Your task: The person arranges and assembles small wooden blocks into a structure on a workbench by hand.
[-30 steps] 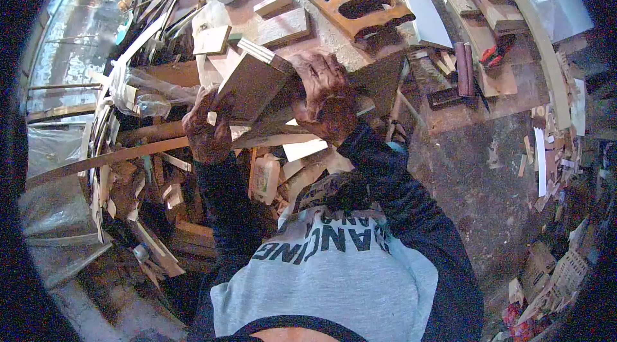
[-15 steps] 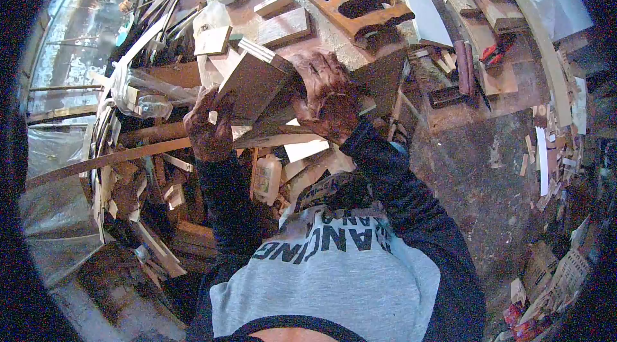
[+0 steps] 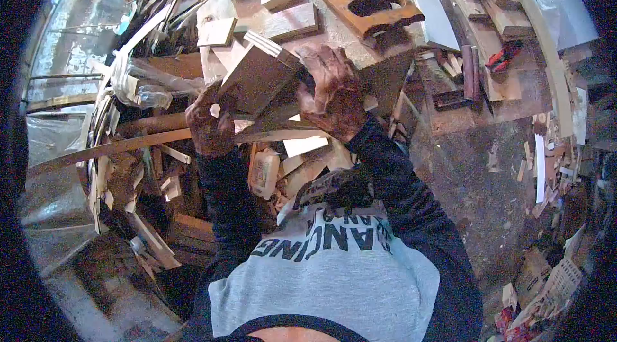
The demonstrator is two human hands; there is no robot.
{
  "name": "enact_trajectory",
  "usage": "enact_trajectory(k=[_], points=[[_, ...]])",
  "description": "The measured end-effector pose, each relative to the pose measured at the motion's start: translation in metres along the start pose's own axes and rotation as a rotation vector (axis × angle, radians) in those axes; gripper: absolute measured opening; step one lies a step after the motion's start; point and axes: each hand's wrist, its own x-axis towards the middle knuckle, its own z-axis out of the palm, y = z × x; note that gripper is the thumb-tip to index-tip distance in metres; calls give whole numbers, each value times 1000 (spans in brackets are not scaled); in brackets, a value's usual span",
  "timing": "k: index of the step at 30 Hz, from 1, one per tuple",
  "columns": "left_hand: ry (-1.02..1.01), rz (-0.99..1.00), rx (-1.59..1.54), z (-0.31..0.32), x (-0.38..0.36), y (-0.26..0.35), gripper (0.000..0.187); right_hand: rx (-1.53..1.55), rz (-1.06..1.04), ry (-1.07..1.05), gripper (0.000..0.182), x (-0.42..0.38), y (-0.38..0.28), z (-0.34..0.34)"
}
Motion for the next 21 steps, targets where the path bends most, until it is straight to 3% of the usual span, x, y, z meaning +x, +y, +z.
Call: enact_trajectory(k=[6, 9, 21], points=[[-8, 45, 17, -1, -1, -2, 23, 110, -17, -37, 57, 9, -6, -8], [-11, 29, -11, 0, -2, -8, 22, 127, -88, 67, 57, 8, -2, -1], [-11, 21, 4, 0, -3, -2, 22, 136, -44, -30, 52, 12, 2, -4]])
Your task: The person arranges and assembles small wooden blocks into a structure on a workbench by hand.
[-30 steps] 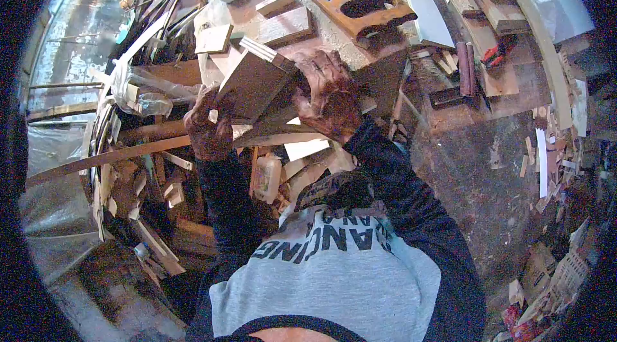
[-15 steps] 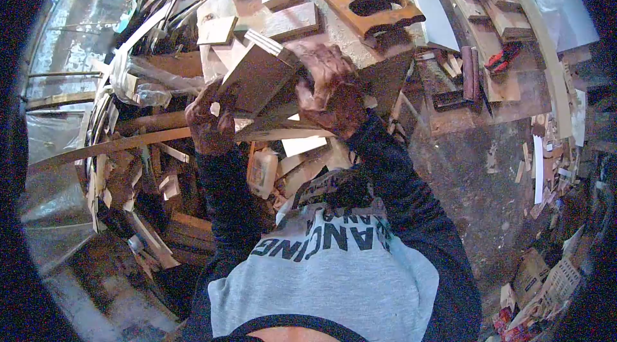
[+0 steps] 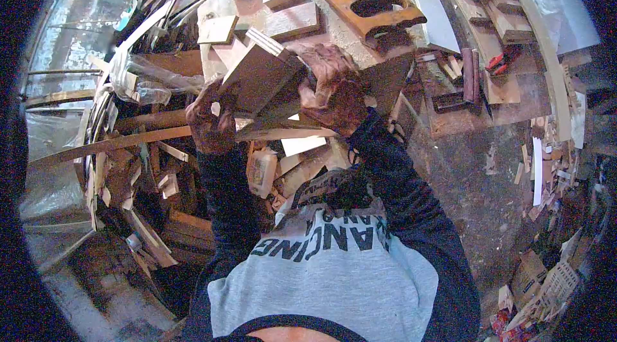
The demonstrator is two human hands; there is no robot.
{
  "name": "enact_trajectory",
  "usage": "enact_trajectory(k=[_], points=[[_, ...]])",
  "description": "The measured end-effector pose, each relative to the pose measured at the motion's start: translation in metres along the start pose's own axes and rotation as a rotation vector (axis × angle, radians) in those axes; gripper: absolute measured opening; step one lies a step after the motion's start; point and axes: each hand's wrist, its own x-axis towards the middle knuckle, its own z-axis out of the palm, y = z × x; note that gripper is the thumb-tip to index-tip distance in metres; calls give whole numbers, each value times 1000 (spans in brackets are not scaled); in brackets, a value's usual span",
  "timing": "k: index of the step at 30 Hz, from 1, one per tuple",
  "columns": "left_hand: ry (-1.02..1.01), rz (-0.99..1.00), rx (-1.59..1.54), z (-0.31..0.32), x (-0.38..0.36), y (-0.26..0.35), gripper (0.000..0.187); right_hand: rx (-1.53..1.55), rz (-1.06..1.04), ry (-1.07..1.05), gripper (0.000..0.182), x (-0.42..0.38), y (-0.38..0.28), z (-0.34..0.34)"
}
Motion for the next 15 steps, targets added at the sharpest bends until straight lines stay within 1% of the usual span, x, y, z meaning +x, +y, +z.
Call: enact_trajectory(k=[3, 6, 9, 10, 13, 14, 15], points=[[19, 13, 44, 2, -1, -7, 24, -47, -43, 39, 51, -1, 5, 4], [10, -43, 32, 2, -3, -8, 25, 59, -15, -60, 55, 6, 0, -11], [-8, 23, 110, 0, -2, -9, 25, 139, -31, -37, 63, 10, -5, -16], [7, 9, 21, 1, -2, -3, 23, 148, -21, -12, 62, 12, -5, -15], [22, 74, 94, 2, 0, -3, 21, 174, -146, -64, 62, 19, 6, -13], [-10, -12, 83, 1, 2, 3, 19, 182, -172, -94, 61, 18, 12, -10], [2, -34, -11, 1, -1, -1, 19, 162, -164, -114, 59, 19, 14, -12]])
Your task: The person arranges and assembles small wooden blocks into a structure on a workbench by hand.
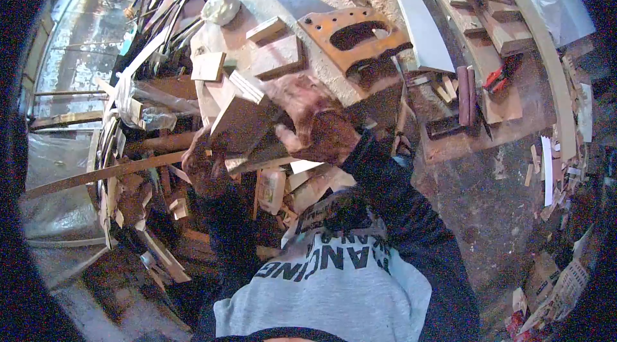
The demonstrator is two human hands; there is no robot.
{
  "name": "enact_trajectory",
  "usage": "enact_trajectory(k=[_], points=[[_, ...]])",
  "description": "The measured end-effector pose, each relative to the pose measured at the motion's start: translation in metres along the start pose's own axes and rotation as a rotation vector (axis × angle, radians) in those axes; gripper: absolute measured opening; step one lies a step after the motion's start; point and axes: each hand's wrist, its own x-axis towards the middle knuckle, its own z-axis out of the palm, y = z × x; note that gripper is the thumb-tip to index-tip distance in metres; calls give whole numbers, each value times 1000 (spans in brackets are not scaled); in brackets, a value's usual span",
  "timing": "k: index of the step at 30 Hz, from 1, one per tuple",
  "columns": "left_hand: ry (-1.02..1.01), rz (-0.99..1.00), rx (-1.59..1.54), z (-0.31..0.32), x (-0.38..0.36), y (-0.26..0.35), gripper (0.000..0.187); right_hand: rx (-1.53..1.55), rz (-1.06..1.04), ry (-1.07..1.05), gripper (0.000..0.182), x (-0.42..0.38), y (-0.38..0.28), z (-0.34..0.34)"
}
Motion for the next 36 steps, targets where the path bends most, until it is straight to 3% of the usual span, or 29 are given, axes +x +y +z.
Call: enact_trajectory(k=[3, 10, 16, 19, 28, 32, 36], points=[[31, 86, -29, 1, -4, -6, 20, -42, 24, -54, 49, -2, 3, 0], [-22, -125, 23, -1, -5, -6, 24, -79, 12, 15, 42, 0, 10, 7], [17, -109, -24, 3, -5, -4, 24, -56, 24, 1, 37, 6, 14, 5], [-43, -42, 2, 0, 7, 12, 26, -27, 25, 0, 37, 9, 15, 4], [-13, -115, -54, 1, 2, 5, 26, -57, 34, 33, 36, 11, 5, -1], [23, 3, -151, 2, -5, -15, 27, -20, -4, 67, 41, 9, 7, 3], [4, -64, -91, 1, -6, -12, 27, -93, -44, 46, 44, 7, 4, -3]])
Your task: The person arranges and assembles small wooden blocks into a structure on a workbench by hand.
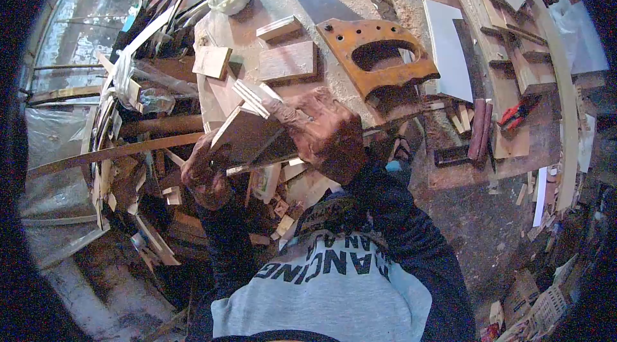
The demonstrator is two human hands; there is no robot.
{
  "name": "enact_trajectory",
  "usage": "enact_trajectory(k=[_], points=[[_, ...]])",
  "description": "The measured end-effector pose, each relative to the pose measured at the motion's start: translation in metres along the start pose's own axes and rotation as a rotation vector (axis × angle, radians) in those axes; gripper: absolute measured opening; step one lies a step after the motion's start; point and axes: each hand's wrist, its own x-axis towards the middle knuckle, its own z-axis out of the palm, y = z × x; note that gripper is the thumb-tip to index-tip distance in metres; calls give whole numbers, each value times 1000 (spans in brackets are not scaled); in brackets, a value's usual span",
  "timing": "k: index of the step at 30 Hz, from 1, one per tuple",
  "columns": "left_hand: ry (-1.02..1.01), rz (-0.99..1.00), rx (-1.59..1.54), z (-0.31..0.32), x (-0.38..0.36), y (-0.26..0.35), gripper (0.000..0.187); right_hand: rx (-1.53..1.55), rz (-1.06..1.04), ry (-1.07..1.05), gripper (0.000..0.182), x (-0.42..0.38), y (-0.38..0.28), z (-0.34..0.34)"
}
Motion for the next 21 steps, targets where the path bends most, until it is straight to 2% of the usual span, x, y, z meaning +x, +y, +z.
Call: enact_trajectory(k=[4, 8, 13, 16, 19, 21], points=[[-14, 0, 89, 1, 6, 12, 27, 44, 21, 29, 42, 4, -5, -1], [-2, 46, -11, 2, 7, 8, 28, 9, 49, 31, 35, 9, -10, -3], [5, -47, 53, 3, 6, 14, 28, -2, 77, 1, 32, 11, -13, -7], [39, -36, 22, 4, 1, 8, 28, -12, 74, -13, 30, 11, -13, -9], [0, -45, 106, 2, 7, 21, 28, -18, 21, -39, 37, 9, -5, -6], [25, -15, 6, 5, 6, 13, 29, -36, -24, 13, 39, 16, -8, -14]])
